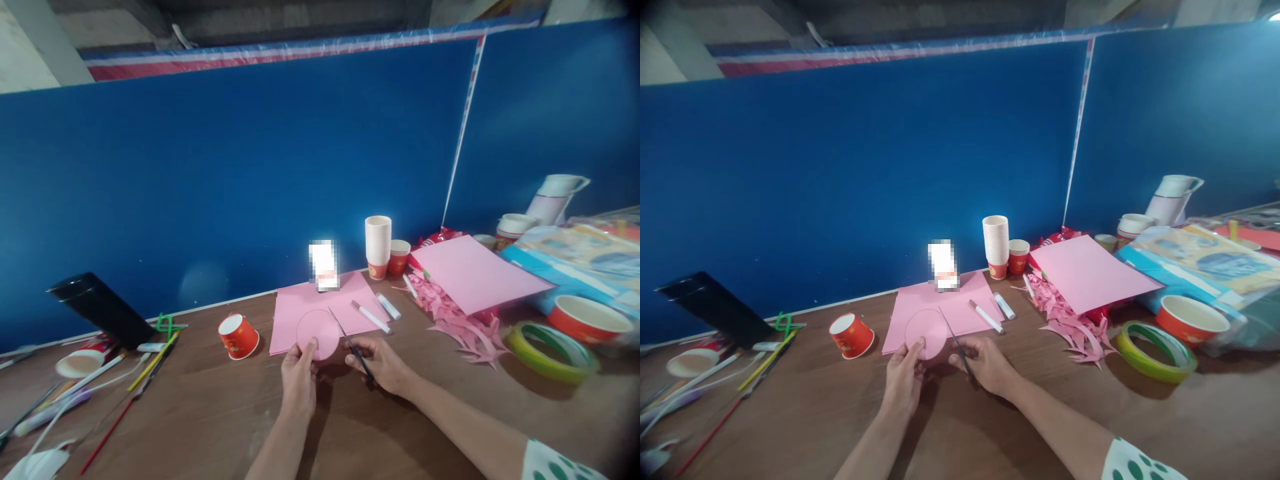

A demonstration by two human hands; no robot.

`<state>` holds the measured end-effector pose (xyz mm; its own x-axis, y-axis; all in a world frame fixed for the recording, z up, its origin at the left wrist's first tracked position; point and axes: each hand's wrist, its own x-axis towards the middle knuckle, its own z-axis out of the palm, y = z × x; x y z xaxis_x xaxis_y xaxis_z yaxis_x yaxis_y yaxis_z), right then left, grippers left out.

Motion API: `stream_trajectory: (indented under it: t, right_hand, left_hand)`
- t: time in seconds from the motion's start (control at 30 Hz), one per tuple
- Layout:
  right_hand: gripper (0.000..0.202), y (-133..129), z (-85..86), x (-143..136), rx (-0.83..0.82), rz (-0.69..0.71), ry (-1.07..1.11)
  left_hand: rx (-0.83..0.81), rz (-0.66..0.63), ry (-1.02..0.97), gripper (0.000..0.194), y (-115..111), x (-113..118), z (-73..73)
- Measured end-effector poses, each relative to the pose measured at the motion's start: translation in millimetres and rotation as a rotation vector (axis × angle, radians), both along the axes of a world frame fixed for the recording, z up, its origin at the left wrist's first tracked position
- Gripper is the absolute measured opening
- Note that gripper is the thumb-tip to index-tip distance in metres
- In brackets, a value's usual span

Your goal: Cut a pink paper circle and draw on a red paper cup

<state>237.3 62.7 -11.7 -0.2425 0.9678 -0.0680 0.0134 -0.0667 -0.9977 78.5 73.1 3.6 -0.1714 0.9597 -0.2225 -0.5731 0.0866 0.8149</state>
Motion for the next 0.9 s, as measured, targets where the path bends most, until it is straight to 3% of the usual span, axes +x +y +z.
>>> stream_trajectory:
  t: [0.9]
  right_hand:
    - [0.041,1.1,-1.1,1.0,0.062,-0.002,-0.071]
  left_hand:
    - [-0.015,0.047,-0.026,0.032,0.3,0.2,2.7]
